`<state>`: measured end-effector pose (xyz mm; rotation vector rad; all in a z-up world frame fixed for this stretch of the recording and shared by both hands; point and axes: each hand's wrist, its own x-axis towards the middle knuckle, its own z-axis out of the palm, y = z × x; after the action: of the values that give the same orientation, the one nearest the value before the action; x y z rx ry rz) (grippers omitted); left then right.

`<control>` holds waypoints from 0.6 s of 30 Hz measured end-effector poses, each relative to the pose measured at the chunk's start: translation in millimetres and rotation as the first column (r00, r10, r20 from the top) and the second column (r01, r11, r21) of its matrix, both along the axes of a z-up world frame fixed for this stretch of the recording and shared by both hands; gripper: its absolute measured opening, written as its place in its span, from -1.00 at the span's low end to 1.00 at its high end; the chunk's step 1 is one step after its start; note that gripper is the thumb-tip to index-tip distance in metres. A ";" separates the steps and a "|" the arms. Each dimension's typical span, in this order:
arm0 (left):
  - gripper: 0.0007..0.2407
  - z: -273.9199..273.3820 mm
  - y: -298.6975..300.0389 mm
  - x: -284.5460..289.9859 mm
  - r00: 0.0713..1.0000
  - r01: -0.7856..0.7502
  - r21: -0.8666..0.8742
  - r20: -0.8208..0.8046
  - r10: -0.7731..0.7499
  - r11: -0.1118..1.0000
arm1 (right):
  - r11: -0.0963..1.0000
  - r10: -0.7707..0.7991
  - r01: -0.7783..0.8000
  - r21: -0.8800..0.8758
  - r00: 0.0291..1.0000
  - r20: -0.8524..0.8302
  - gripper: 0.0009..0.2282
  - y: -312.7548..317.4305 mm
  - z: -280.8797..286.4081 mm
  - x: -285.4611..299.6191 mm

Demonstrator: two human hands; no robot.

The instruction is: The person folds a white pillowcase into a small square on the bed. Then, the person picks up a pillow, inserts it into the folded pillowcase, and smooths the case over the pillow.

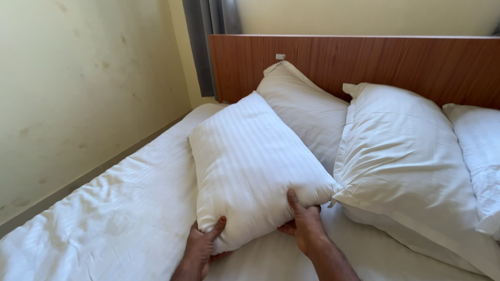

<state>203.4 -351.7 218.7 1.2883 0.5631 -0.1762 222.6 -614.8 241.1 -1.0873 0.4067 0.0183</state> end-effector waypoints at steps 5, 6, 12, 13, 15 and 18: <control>-0.44 4.1 -6.1 27.0 0.998 -0.015 0.150 0.058 0.007 0.989 | 0.997 0.067 -0.067 -0.047 0.998 0.012 -0.40 3.3 -22.0 39.6; -0.44 -9.0 -1.1 41.8 0.999 -0.011 0.145 0.053 0.003 0.989 | 0.995 0.080 -0.079 -0.059 0.997 0.015 -0.42 3.8 -23.1 50.0; -0.50 -22.0 28.8 104.9 0.947 -0.186 0.340 0.313 0.076 0.922 | 0.979 0.168 -0.163 -0.118 0.985 0.027 -0.50 35.9 -31.0 106.8; -0.48 -14.6 33.5 110.4 0.948 -0.248 0.466 0.296 0.114 0.849 | 0.976 0.180 -0.175 -0.126 0.983 0.029 -0.51 44.1 -36.3 116.7; -0.46 -10.5 50.0 124.1 0.946 -0.296 0.582 0.287 0.149 0.758 | 0.974 0.187 -0.180 -0.135 0.982 0.034 -0.53 68.1 -39.0 134.5; -0.41 -17.0 70.2 133.3 0.905 -0.415 0.640 0.367 0.217 0.646 | 0.887 0.186 -0.199 -0.417 0.980 -0.072 -0.49 92.9 -29.1 147.8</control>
<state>336.7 -281.5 201.8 1.8986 0.6488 0.5708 370.4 -522.0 212.0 -1.5579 0.3349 0.1277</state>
